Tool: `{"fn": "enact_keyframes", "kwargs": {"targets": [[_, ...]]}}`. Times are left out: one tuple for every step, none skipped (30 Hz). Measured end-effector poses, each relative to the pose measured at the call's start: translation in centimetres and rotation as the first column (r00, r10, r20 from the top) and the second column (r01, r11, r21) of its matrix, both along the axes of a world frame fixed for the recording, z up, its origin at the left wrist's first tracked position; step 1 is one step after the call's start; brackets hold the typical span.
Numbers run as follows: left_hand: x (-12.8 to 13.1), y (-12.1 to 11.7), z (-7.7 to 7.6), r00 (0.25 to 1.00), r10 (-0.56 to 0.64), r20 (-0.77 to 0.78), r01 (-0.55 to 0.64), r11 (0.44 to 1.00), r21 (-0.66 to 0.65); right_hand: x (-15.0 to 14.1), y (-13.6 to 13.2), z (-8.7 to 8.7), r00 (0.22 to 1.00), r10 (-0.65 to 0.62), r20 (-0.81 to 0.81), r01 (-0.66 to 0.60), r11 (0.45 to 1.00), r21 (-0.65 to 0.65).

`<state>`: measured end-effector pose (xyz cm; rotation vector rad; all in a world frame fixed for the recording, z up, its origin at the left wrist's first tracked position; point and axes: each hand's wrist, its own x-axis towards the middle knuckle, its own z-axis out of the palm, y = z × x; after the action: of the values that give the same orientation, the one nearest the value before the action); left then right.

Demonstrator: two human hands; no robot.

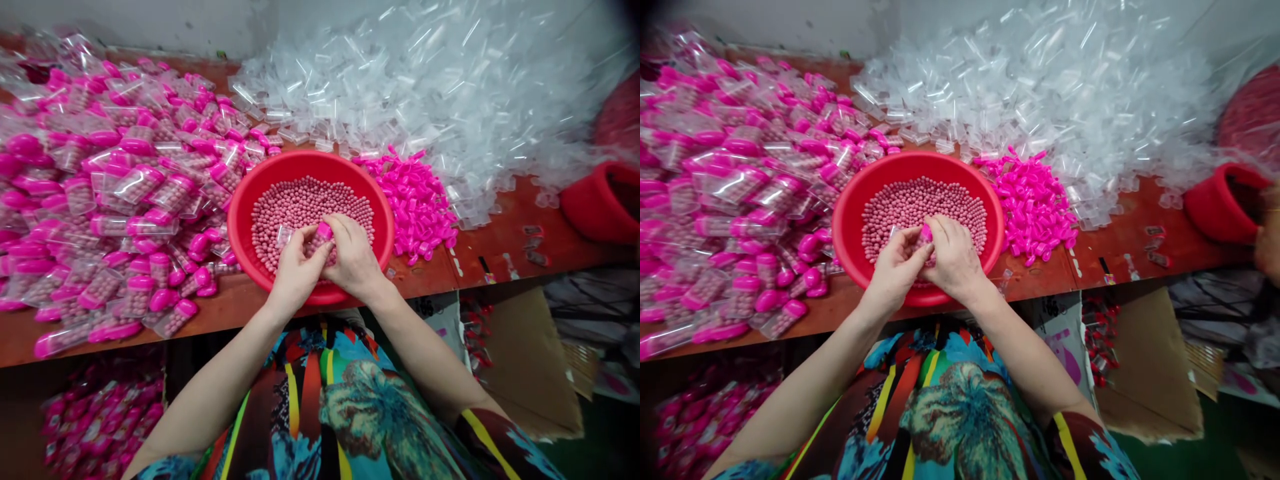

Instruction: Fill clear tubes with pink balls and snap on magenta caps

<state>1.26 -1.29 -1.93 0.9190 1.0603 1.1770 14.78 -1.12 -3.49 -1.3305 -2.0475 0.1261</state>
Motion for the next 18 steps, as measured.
{"fn": "enact_keyframes", "kwargs": {"targets": [[0.01,0.02,0.03,0.999,-0.026,0.042,0.027,0.999,-0.018,-0.08,0.07,-0.01,1.000,0.003,-0.009,-0.003,1.000,-0.014],[0.00,0.06,0.12,0.994,-0.053,0.093,0.057,0.997,-0.043,-0.17,0.12,-0.01,1.000,0.004,-0.015,-0.004,1.000,-0.019],[-0.03,0.13,0.27,0.987,-0.080,0.138,0.089,0.994,-0.065,-0.25,0.17,0.00,1.000,0.000,-0.013,0.000,1.000,-0.019],[-0.06,0.19,0.43,0.981,-0.102,0.168,0.117,0.990,-0.081,-0.33,0.21,0.01,1.000,-0.008,-0.002,0.008,1.000,-0.014],[-0.09,0.24,0.57,0.977,-0.114,0.181,0.132,0.987,-0.089,-0.40,0.22,0.05,1.000,-0.017,0.019,0.017,1.000,-0.009],[-0.09,0.28,0.67,0.976,-0.117,0.182,0.136,0.986,-0.093,-0.45,0.22,0.09,0.999,-0.026,0.048,0.026,1.000,-0.007],[-0.07,0.31,0.71,0.978,-0.114,0.173,0.132,0.987,-0.097,-0.49,0.21,0.14,0.996,-0.035,0.081,0.036,0.999,-0.007],[-0.03,0.31,0.69,0.981,-0.110,0.159,0.128,0.987,-0.101,-0.52,0.18,0.20,0.993,-0.043,0.114,0.045,0.999,-0.010],[0.04,0.31,0.62,0.983,-0.109,0.145,0.124,0.987,-0.103,-0.54,0.15,0.26,0.988,-0.049,0.146,0.051,0.999,-0.015],[0.14,0.29,0.52,0.985,-0.110,0.130,0.124,0.987,-0.104,-0.55,0.11,0.32,0.983,-0.053,0.174,0.058,0.998,-0.021],[0.25,0.28,0.40,0.987,-0.109,0.116,0.122,0.987,-0.105,-0.56,0.07,0.37,0.978,-0.060,0.199,0.066,0.998,-0.024],[0.36,0.28,0.30,0.989,-0.106,0.104,0.117,0.987,-0.108,-0.56,0.03,0.41,0.973,-0.068,0.222,0.074,0.997,-0.021],[0.45,0.30,0.22,0.990,-0.101,0.097,0.112,0.987,-0.113,-0.56,-0.01,0.42,0.967,-0.079,0.241,0.084,0.996,-0.013],[0.52,0.34,0.18,0.991,-0.097,0.094,0.107,0.987,-0.119,-0.54,-0.04,0.41,0.962,-0.089,0.258,0.093,0.996,-0.003],[0.56,0.41,0.17,0.991,-0.094,0.096,0.106,0.987,-0.124,-0.52,-0.07,0.38,0.958,-0.100,0.269,0.101,0.995,0.009],[0.54,0.51,0.20,0.990,-0.095,0.103,0.107,0.986,-0.126,-0.50,-0.08,0.32,0.956,-0.110,0.274,0.109,0.994,0.020],[0.49,0.64,0.25,0.988,-0.101,0.116,0.116,0.985,-0.127,-0.49,-0.09,0.26,0.956,-0.117,0.270,0.114,0.993,0.025],[0.41,0.79,0.31,0.984,-0.114,0.134,0.131,0.983,-0.129,-0.50,-0.09,0.20,0.959,-0.120,0.257,0.118,0.993,0.024]]}}
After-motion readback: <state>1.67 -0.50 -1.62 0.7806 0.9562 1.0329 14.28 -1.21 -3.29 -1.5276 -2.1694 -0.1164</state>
